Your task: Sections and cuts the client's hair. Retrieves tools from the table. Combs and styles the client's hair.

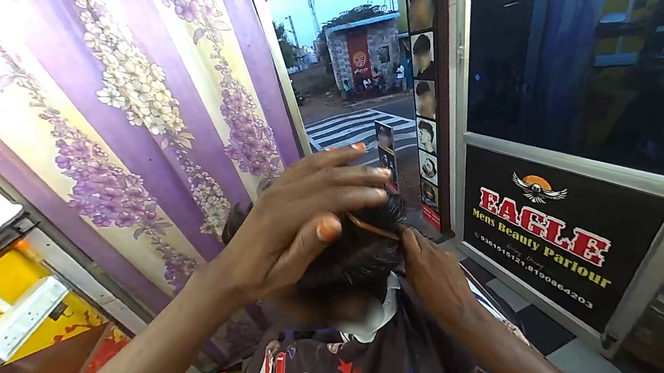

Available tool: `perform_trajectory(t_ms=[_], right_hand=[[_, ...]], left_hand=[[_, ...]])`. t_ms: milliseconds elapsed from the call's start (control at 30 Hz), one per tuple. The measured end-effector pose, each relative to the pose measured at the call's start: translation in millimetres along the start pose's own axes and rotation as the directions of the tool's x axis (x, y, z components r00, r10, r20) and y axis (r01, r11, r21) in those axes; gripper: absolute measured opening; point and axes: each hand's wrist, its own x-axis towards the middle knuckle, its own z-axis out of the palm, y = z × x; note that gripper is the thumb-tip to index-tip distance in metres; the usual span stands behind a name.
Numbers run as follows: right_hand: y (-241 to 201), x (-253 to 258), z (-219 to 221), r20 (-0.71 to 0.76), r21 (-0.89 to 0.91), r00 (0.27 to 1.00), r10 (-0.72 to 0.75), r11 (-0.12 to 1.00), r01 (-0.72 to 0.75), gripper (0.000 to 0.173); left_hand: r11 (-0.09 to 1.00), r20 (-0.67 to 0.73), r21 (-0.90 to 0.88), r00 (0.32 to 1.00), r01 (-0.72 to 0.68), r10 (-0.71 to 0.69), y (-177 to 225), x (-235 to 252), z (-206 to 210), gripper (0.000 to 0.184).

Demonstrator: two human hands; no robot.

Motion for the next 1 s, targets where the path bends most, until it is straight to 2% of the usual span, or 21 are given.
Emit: perform_trajectory(t_ms=[67,133,200,300,400,467,533,600,700,800,900,933,1000], right_hand=[[1,3,-5,0.007,0.025,1.000,-0.003,1.000,0.002,0.034],[1,8,-11,0.025,0.050,1.000,0.008,0.999,-0.009,0.036],[4,16,-9,0.043,0.028,0.999,0.018,0.999,-0.020,0.033],[7,30,-11,0.114,0.026,0.992,0.049,0.998,-0.052,0.036],[17,44,-11,0.195,0.056,0.978,0.081,0.994,-0.093,0.035],[27,50,-7,0.184,0.079,0.978,0.097,0.990,-0.113,0.030],[33,54,-8,0.225,0.092,0.962,0.155,0.979,-0.180,0.024],[35,56,-14,0.327,0.097,0.918,0.224,0.958,-0.269,0.019],[36,51,-19,0.385,0.098,0.875,0.292,0.930,-0.353,0.014],[33,41,-23,0.376,0.160,0.849,0.372,0.876,-0.454,0.016],[39,25,-18,0.331,0.432,0.814,0.477,0.691,-0.580,0.020],[41,17,-16,0.263,0.539,0.841,0.473,0.651,-0.535,0.022],[41,1,-12,0.057,0.633,0.922,0.384,0.700,-0.331,0.024]], left_hand=[[0.996,0.121,0.010,0.989,-0.087,0.086,24,-2,7,0.069],[0.989,0.384,-0.005,0.913,-0.148,0.139,41,-4,25,0.065],[0.990,0.590,-0.011,0.799,-0.140,0.120,45,-2,46,0.064],[0.987,0.694,0.120,0.720,-0.105,-0.008,31,4,61,0.067],[0.956,0.677,0.272,0.728,-0.106,-0.112,11,13,59,0.068],[0.941,0.676,0.323,0.721,-0.099,-0.156,1,18,54,0.067],[0.938,0.686,0.333,0.706,-0.092,-0.175,-7,23,49,0.063],[0.946,0.688,0.316,0.704,-0.074,-0.175,-15,27,47,0.060],[0.961,0.655,0.274,0.739,-0.036,-0.159,-31,29,44,0.057],[0.960,0.634,0.279,0.753,-0.009,-0.177,-42,27,42,0.055],[0.956,0.625,0.291,0.751,0.030,-0.213,-47,25,37,0.054],[0.958,0.613,0.283,0.759,0.049,-0.220,-48,23,35,0.053],[0.960,0.603,0.267,0.764,0.081,-0.231,-49,19,32,0.052]])
